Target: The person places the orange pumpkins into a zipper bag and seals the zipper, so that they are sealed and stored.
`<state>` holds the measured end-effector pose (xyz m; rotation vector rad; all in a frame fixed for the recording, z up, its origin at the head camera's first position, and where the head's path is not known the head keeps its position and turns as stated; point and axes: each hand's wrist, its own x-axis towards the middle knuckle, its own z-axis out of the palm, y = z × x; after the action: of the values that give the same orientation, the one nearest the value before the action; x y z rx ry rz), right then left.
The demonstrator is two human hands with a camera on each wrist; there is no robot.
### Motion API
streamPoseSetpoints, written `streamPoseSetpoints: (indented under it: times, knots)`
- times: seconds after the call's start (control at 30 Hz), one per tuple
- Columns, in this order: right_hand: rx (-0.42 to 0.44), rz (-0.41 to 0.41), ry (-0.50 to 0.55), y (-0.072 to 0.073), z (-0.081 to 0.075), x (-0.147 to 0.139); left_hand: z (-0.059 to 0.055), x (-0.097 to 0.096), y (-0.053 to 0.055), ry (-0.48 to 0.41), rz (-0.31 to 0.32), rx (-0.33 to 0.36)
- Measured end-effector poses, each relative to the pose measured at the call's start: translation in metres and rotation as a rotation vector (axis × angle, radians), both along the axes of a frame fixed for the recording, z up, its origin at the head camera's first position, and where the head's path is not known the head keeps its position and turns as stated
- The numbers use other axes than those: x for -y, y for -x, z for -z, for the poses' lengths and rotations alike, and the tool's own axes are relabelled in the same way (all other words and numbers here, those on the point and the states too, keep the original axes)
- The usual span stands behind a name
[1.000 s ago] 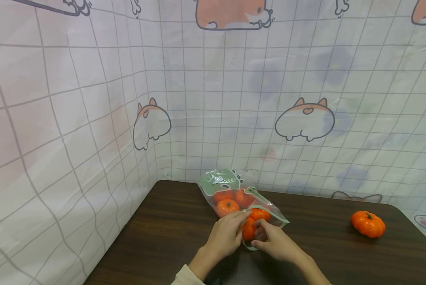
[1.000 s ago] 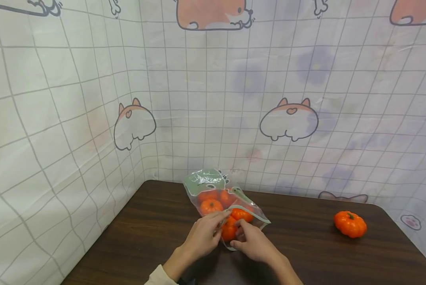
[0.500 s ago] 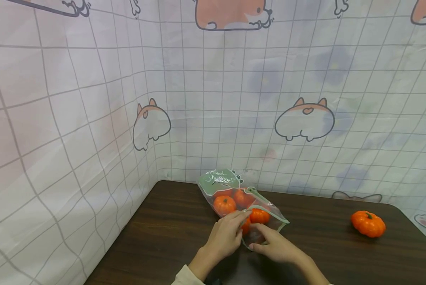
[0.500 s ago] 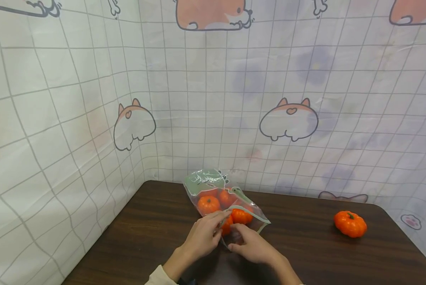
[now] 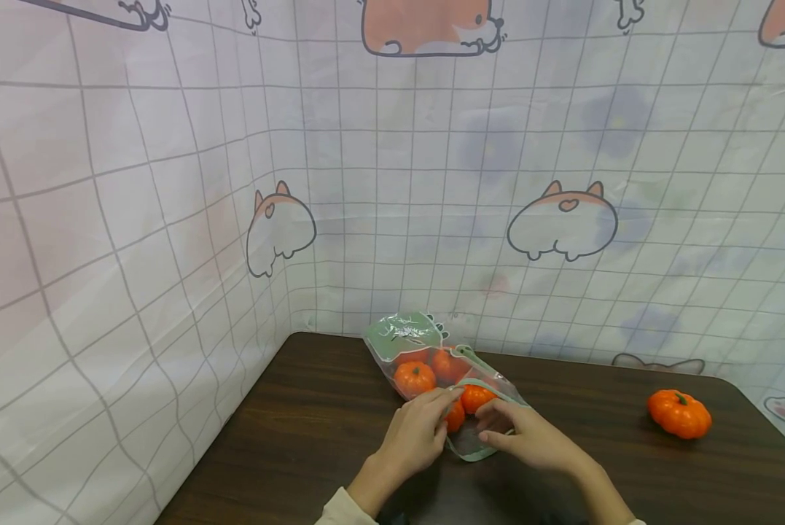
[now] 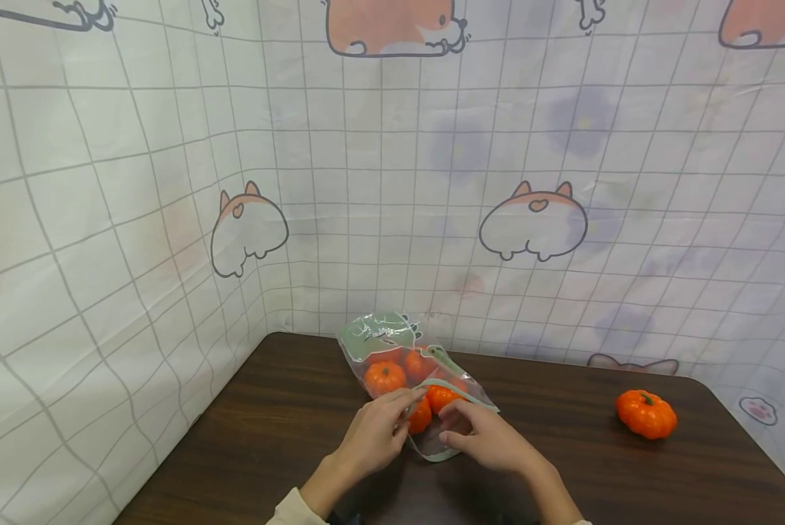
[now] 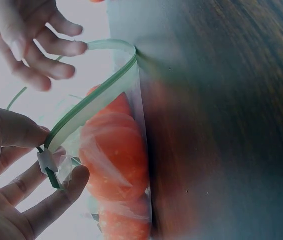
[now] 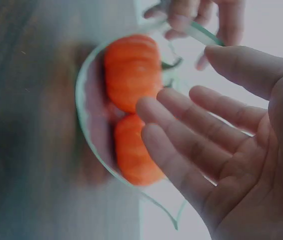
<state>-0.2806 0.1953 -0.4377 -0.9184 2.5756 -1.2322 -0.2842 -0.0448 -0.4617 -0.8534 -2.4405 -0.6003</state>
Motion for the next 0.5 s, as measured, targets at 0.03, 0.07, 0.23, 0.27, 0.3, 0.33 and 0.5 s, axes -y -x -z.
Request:
streamPoseSetpoints:
  times: [0.03,0.07,0.23,0.27,0.3,0.33,0.5]
  knots:
    - [-0.001,0.006,0.007,0.000,-0.002,-0.003,0.000,0.000,0.000,0.001,-0.002,-0.001]
    - [0.003,0.015,0.014,-0.001,-0.005,-0.006,0.000,0.000,0.000,0.002,-0.003,-0.002]
    - [0.013,0.047,0.076,0.001,-0.013,-0.021,0.001,0.000,0.001,0.002,-0.007,-0.023]
    - [0.013,0.054,0.089,0.002,-0.015,-0.024,0.001,0.000,0.001,0.002,-0.007,-0.029]
    - [0.011,0.058,0.103,0.002,-0.016,-0.027,0.001,0.000,0.001,0.001,-0.007,-0.033]
    - [0.010,0.062,0.116,0.003,-0.018,-0.031,0.001,0.000,0.001,0.002,-0.007,-0.038]
    - [-0.015,0.107,0.158,0.005,-0.024,-0.050,0.001,0.000,0.001,0.004,-0.005,-0.042]
